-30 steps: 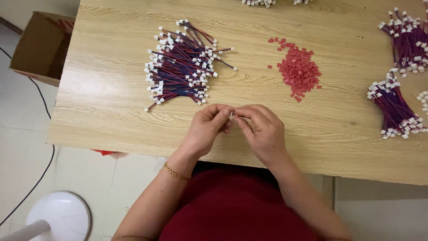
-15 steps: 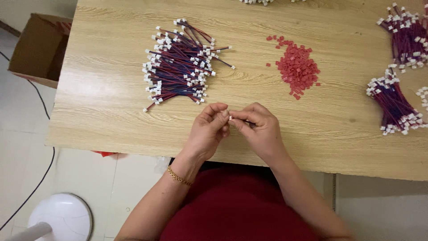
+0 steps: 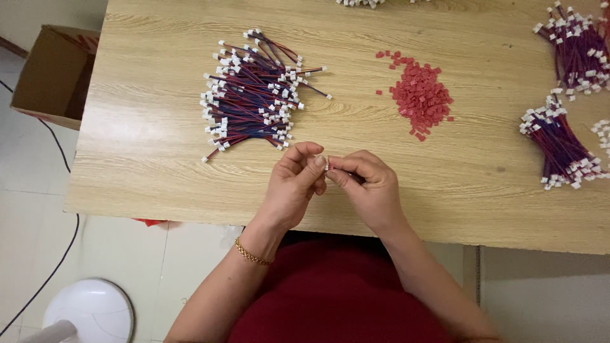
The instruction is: Sorting and bundling wire harnesses and bagging small electronic components
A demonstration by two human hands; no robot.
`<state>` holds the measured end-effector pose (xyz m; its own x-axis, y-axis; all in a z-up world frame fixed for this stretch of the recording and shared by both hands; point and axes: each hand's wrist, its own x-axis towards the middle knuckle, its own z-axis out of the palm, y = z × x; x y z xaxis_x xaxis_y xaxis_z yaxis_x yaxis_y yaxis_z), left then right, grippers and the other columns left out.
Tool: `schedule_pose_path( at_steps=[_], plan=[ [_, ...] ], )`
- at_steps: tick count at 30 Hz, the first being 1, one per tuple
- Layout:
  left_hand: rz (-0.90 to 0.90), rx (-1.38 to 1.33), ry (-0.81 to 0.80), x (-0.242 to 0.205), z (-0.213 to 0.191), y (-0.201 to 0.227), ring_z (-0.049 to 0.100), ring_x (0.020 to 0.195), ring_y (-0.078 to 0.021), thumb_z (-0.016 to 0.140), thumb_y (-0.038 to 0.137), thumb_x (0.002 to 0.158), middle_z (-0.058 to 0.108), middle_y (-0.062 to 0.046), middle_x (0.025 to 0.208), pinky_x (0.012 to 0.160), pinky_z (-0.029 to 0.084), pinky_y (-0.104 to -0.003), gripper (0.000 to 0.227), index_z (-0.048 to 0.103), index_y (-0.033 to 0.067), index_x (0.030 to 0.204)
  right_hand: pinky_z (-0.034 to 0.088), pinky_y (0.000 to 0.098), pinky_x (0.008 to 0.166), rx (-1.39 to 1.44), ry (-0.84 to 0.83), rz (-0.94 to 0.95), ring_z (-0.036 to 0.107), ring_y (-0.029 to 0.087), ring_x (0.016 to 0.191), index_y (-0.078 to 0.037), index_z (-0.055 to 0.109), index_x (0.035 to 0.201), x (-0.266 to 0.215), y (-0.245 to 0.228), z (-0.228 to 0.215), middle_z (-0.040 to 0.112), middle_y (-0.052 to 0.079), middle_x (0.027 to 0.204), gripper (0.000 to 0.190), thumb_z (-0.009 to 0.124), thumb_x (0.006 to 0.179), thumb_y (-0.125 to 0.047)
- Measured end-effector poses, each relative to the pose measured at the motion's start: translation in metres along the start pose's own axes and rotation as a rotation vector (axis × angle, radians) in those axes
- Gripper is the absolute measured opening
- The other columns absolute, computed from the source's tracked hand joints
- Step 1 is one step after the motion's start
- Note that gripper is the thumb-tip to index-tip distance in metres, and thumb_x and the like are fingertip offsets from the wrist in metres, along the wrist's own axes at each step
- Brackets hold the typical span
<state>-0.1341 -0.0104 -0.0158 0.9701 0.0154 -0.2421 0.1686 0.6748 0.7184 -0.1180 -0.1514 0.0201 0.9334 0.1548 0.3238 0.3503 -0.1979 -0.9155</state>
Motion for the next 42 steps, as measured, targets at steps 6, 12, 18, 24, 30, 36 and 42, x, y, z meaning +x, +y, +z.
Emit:
schedule_pose_path(
  at_steps=[6,12,18,24,30,36,42],
  plan=[
    [0.067,0.093,0.027,0.005,-0.006,-0.008,0.058,0.058,-0.0101,0.064,0.008,0.092,0.057,-0.004,0.076,0.047,0.047,-0.02,0.016,0.058,0.0059,0.107,0.05,0.0272,0.067,-0.01,-0.027,-0.032,0.064,0.015,0.07,-0.008,0.077,0.095,0.003,0.011,0.002,0.065,0.009,0.075,0.017,0.08,0.079,-0.005],
    [0.102,0.085,0.033,0.004,-0.007,-0.007,0.055,0.056,-0.0092,0.064,0.005,0.092,0.055,-0.003,0.073,0.047,0.047,-0.021,0.015,0.058,0.0045,0.107,0.05,0.0262,0.066,0.026,-0.045,-0.033,0.063,0.013,0.071,-0.006,0.077,0.097,0.001,0.015,0.005,0.066,0.009,0.078,0.017,0.079,0.08,-0.004],
    [0.06,0.071,-0.061,-0.001,-0.011,0.002,0.055,0.055,-0.0109,0.064,0.001,0.09,0.057,-0.007,0.072,0.047,0.045,-0.022,0.024,0.055,0.0038,0.112,0.047,0.0172,0.056,0.372,-0.257,0.323,0.05,0.003,0.067,-0.005,0.071,0.104,-0.001,0.022,-0.011,0.066,0.002,0.083,0.016,0.065,0.09,-0.002],
    [0.045,0.17,-0.162,0.001,-0.016,-0.004,0.056,0.052,-0.0116,0.067,0.001,0.088,0.056,-0.007,0.069,0.047,0.048,-0.024,0.023,0.059,0.0019,0.109,0.046,0.0203,0.06,0.33,-0.273,0.294,0.054,0.005,0.068,-0.003,0.074,0.09,0.001,0.019,-0.012,0.066,0.003,0.072,0.013,0.077,0.078,0.0],
    [0.077,0.361,-0.115,0.004,-0.019,-0.01,0.055,0.053,-0.0092,0.066,0.001,0.088,0.058,-0.006,0.069,0.048,0.049,-0.021,0.019,0.064,0.0012,0.107,0.045,0.0252,0.072,0.135,-0.249,0.254,0.054,0.007,0.078,-0.006,0.075,0.094,-0.004,0.036,-0.018,0.069,0.004,0.079,0.017,0.074,0.08,0.003],
    [0.231,1.165,0.037,0.01,-0.029,0.044,0.069,0.079,-0.0262,0.07,0.021,0.086,0.073,-0.008,0.092,0.071,0.055,-0.037,0.025,0.07,0.0179,0.111,0.048,0.0459,0.085,-0.393,-0.434,0.063,0.063,0.039,0.093,-0.001,0.07,0.096,0.039,0.052,-0.06,0.067,0.02,0.089,0.013,0.068,0.084,-0.006],
    [0.801,1.454,0.396,0.03,-0.1,0.093,0.067,0.072,-0.0278,0.072,0.004,0.085,0.067,-0.01,0.084,0.061,0.055,-0.035,0.017,0.071,0.0117,0.101,0.051,0.0351,0.081,-0.915,-0.092,-0.104,0.066,0.024,0.088,-0.019,0.074,0.103,0.101,0.131,-0.082,0.066,0.004,0.086,0.014,0.073,0.09,-0.023]
  ],
)
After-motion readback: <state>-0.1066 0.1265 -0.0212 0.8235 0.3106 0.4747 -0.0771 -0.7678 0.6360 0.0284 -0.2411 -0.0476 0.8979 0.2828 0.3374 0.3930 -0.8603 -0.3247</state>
